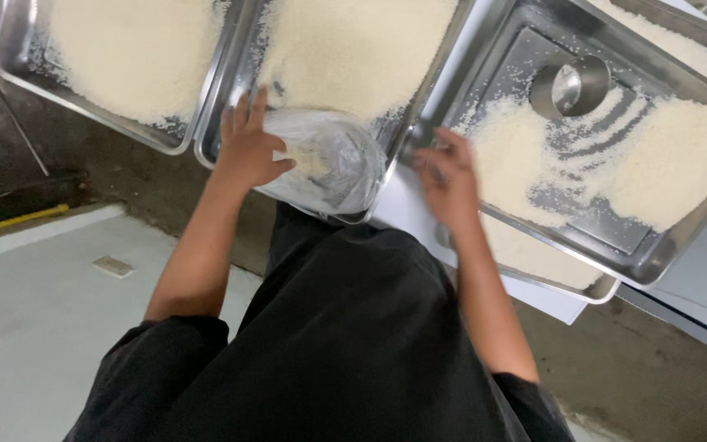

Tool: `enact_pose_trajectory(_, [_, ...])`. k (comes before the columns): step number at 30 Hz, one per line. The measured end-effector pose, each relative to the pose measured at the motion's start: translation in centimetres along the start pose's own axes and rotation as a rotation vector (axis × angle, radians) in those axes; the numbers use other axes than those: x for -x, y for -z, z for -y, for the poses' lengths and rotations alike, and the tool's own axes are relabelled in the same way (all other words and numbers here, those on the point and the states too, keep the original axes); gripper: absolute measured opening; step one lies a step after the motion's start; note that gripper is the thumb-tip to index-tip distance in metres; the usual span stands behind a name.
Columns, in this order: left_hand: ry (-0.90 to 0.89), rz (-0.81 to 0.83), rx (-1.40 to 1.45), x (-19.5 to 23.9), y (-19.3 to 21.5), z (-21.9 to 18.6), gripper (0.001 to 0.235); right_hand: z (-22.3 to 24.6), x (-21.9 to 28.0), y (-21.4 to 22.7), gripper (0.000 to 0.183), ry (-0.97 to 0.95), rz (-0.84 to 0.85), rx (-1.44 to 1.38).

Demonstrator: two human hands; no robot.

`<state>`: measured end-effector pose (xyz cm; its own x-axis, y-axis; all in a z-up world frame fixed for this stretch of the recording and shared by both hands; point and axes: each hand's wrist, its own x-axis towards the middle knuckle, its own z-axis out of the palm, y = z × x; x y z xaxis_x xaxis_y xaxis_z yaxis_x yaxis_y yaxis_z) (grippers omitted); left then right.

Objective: The person uses a metal measuring cup to transfer rice from trays and bags into a small plastic bag, then uses a ring mold inside the plastic bag to press and portion the rice.

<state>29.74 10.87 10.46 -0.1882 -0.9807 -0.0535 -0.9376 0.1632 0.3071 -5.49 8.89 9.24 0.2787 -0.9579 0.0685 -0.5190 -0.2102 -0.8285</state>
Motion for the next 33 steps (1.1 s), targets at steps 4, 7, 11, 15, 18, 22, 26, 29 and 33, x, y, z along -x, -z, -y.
enact_pose_trajectory(4, [0.336,0.141,0.250,2.0,-2.0,1.2,0.054,1.4,-0.6,-8.5,0.019,0.191,0.192,0.199])
enact_pose_trajectory(7, [0.323,0.170,0.339,3.0,-1.1,1.3,0.060,0.7,-1.0,-11.3,0.038,0.058,0.283,0.252])
enact_pose_trajectory(11, [0.119,0.115,0.321,3.8,2.5,1.3,0.056,2.2,-1.2,-10.5,0.055,-0.005,0.251,0.297])
enact_pose_trajectory(15, [0.043,0.161,0.334,4.1,6.6,1.3,0.050,5.6,-1.2,-7.5,0.047,-0.074,0.171,0.188])
enact_pose_trajectory(18, [-0.005,0.167,0.301,4.0,8.0,1.3,0.038,7.5,-0.4,-7.0,0.054,0.031,0.085,0.261])
enact_pose_trajectory(22, [-0.124,0.044,0.382,2.7,7.7,3.0,0.044,7.6,-0.7,-9.8,0.069,0.070,0.010,0.439])
enact_pose_trajectory(26, [-0.171,0.044,0.144,0.6,6.0,5.0,0.050,7.2,-0.1,-12.4,0.073,-0.094,0.007,0.430])
enact_pose_trajectory(29, [-0.310,0.046,0.055,0.1,4.8,6.2,0.057,6.8,0.5,-13.7,0.074,-0.080,-0.092,0.492])
enact_pose_trajectory(33, [-0.374,0.108,-0.056,-1.2,3.8,7.1,0.059,6.0,1.3,-14.4,0.084,-0.230,-0.050,0.434])
